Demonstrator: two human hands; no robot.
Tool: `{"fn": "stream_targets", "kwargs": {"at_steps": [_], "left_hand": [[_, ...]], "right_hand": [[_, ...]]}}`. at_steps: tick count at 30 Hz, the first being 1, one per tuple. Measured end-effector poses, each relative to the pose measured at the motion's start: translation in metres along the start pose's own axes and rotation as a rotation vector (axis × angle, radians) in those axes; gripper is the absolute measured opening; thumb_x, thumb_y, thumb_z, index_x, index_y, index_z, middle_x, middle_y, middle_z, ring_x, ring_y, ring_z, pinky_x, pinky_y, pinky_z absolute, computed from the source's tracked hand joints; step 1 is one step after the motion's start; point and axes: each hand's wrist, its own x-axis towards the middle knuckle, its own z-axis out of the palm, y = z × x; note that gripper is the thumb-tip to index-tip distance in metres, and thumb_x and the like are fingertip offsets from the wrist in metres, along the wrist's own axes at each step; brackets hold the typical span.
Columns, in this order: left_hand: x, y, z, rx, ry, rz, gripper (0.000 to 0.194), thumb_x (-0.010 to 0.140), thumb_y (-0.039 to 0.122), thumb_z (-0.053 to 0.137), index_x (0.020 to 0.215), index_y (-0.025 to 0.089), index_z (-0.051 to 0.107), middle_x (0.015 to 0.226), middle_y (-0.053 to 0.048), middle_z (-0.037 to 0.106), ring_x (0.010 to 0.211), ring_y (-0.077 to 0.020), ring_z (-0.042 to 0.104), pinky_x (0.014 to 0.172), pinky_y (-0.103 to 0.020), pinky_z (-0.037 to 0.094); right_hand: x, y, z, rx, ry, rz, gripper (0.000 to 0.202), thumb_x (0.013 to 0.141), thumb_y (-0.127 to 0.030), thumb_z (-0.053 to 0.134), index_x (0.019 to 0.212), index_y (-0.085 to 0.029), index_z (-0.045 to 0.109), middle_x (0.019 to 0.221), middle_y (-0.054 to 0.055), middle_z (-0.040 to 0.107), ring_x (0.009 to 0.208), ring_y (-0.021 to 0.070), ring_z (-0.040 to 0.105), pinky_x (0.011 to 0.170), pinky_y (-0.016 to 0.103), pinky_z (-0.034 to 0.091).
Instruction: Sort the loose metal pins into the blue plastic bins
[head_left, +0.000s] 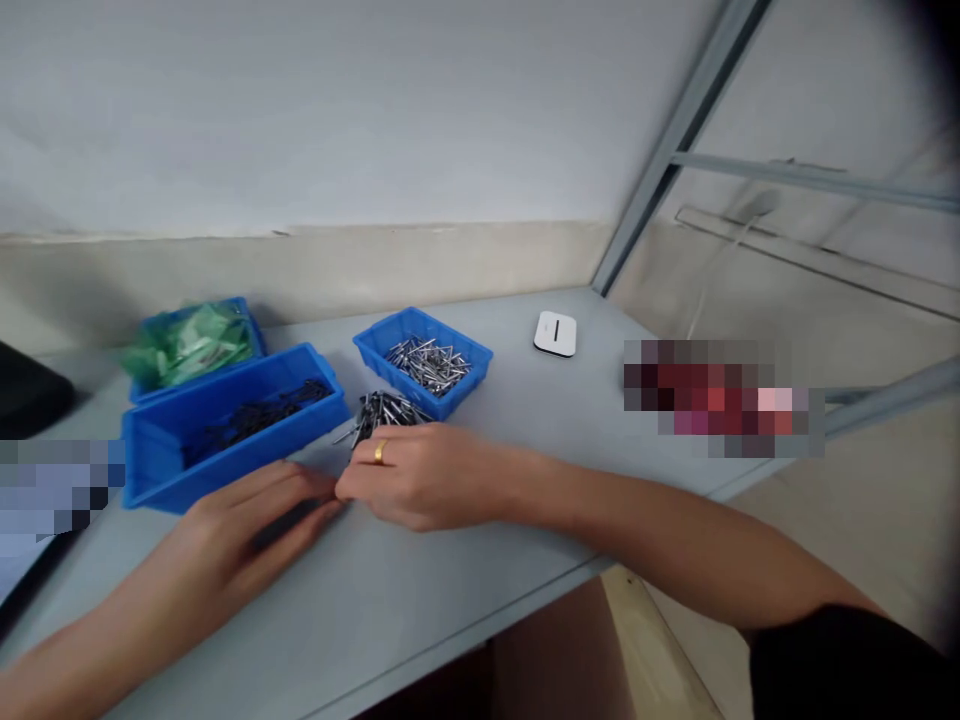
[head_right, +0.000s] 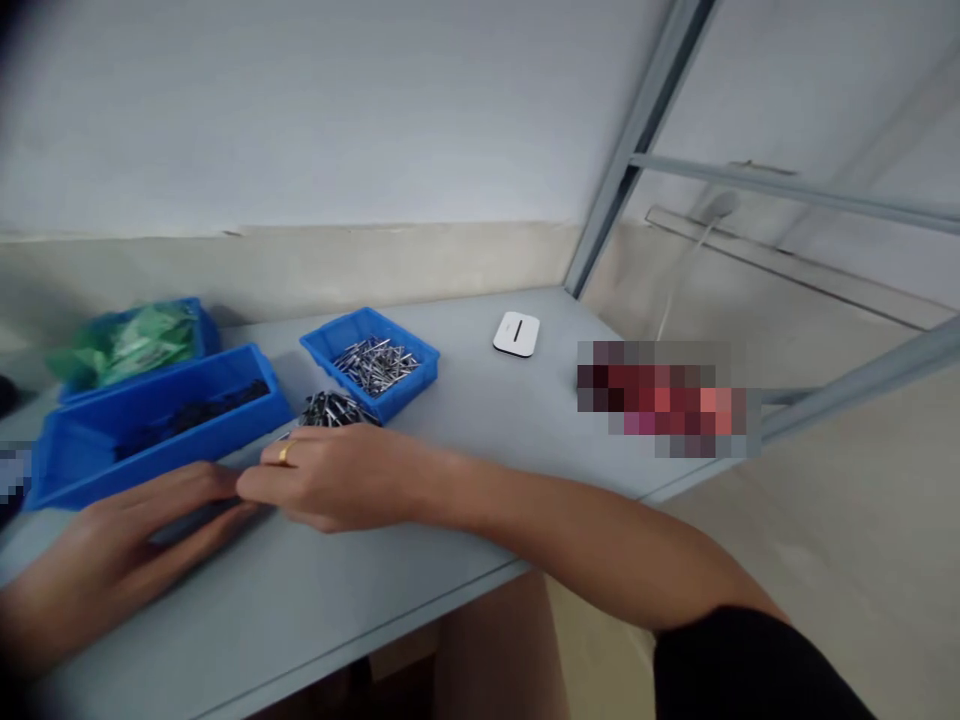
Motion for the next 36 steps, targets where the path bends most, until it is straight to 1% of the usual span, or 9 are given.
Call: {"fn": "stream_targets", "kwargs": {"at_steps": [5, 8, 10, 13, 16, 21, 25, 31, 36], "left_hand": [[-0.001, 0.003, 0.001, -0.014, 0.010, -0.087, 0.010, 0.102, 0.035, 0.066, 0.105, 0.030, 0.075, 0.092, 0.003, 0.081, 0.077, -0.0171, 0.076, 0.068, -0.019, 0.057], [-0.001, -0.003, 0.000, -0.027, 0.015, -0.095, 0.015, 0.102, 0.034, 0.062, 0.101, 0.030, 0.077, 0.088, 0.003, 0.080, 0.072, -0.0155, 0.075, 0.069, -0.017, 0.059], [-0.002, -0.008, 0.000, -0.046, -0.010, -0.131, 0.016, 0.100, 0.033, 0.064, 0.105, 0.031, 0.078, 0.091, 0.003, 0.082, 0.074, -0.0159, 0.077, 0.068, -0.017, 0.060], [-0.003, -0.010, -0.001, -0.106, 0.006, -0.201, 0.017, 0.095, 0.038, 0.068, 0.105, 0.033, 0.081, 0.094, 0.003, 0.085, 0.077, -0.0174, 0.080, 0.066, -0.017, 0.061], [-0.003, -0.008, -0.003, -0.201, 0.037, -0.324, 0.017, 0.093, 0.045, 0.071, 0.099, 0.033, 0.083, 0.090, 0.003, 0.084, 0.079, -0.0182, 0.078, 0.072, -0.018, 0.062], [-0.004, -0.014, -0.009, -0.343, -0.010, -0.448, 0.015, 0.091, 0.044, 0.075, 0.095, 0.031, 0.081, 0.089, 0.002, 0.083, 0.079, -0.0191, 0.077, 0.071, -0.019, 0.062], [-0.006, -0.023, -0.008, -0.384, -0.065, -0.418, 0.011, 0.093, 0.039, 0.073, 0.096, 0.032, 0.081, 0.092, 0.002, 0.081, 0.085, -0.0188, 0.075, 0.076, -0.019, 0.060], [-0.007, -0.021, -0.002, -0.474, -0.189, -0.358, 0.013, 0.096, 0.032, 0.072, 0.104, 0.032, 0.082, 0.100, 0.001, 0.082, 0.091, -0.0194, 0.075, 0.080, -0.021, 0.059], [-0.001, -0.010, 0.001, -0.546, -0.249, -0.311, 0.009, 0.097, 0.034, 0.074, 0.096, 0.031, 0.083, 0.094, 0.002, 0.080, 0.085, -0.0179, 0.075, 0.077, -0.020, 0.058]], "right_hand": [[-0.001, 0.000, 0.002, -0.013, 0.074, -0.031, 0.032, 0.111, -0.011, 0.036, 0.112, -0.014, 0.068, 0.114, 0.006, 0.075, 0.098, 0.0158, 0.067, 0.090, 0.026, 0.050], [-0.002, 0.001, 0.001, -0.052, 0.123, -0.044, 0.033, 0.110, -0.012, 0.036, 0.110, -0.016, 0.069, 0.112, 0.005, 0.076, 0.091, 0.0150, 0.066, 0.084, 0.026, 0.049], [-0.002, 0.002, -0.002, -0.092, 0.143, -0.051, 0.032, 0.110, -0.012, 0.038, 0.109, -0.016, 0.070, 0.109, 0.004, 0.076, 0.088, 0.0152, 0.065, 0.081, 0.027, 0.049], [-0.004, 0.004, -0.005, -0.121, 0.177, -0.061, 0.031, 0.108, -0.011, 0.040, 0.108, -0.016, 0.071, 0.105, 0.003, 0.076, 0.088, 0.0155, 0.065, 0.078, 0.028, 0.048], [-0.004, 0.003, -0.004, -0.115, 0.180, -0.080, 0.030, 0.108, -0.011, 0.042, 0.108, -0.016, 0.072, 0.105, 0.002, 0.077, 0.086, 0.0145, 0.065, 0.075, 0.028, 0.047], [-0.002, 0.001, 0.003, -0.091, 0.172, -0.108, 0.025, 0.109, -0.020, 0.048, 0.110, -0.017, 0.074, 0.104, 0.001, 0.078, 0.084, 0.0134, 0.065, 0.080, 0.026, 0.049], [-0.003, 0.002, 0.003, -0.130, 0.230, -0.131, 0.025, 0.106, -0.018, 0.050, 0.109, -0.018, 0.075, 0.103, -0.001, 0.079, 0.078, 0.0125, 0.064, 0.075, 0.026, 0.049], [-0.005, 0.002, 0.004, -0.157, 0.434, -0.147, 0.028, 0.108, -0.016, 0.049, 0.115, -0.019, 0.076, 0.097, -0.003, 0.078, 0.077, 0.0099, 0.065, 0.075, 0.023, 0.049], [-0.003, -0.002, 0.010, -0.147, 0.377, -0.195, 0.031, 0.108, -0.018, 0.049, 0.114, -0.025, 0.078, 0.084, -0.006, 0.072, 0.071, 0.0096, 0.064, 0.062, 0.024, 0.045]]}}
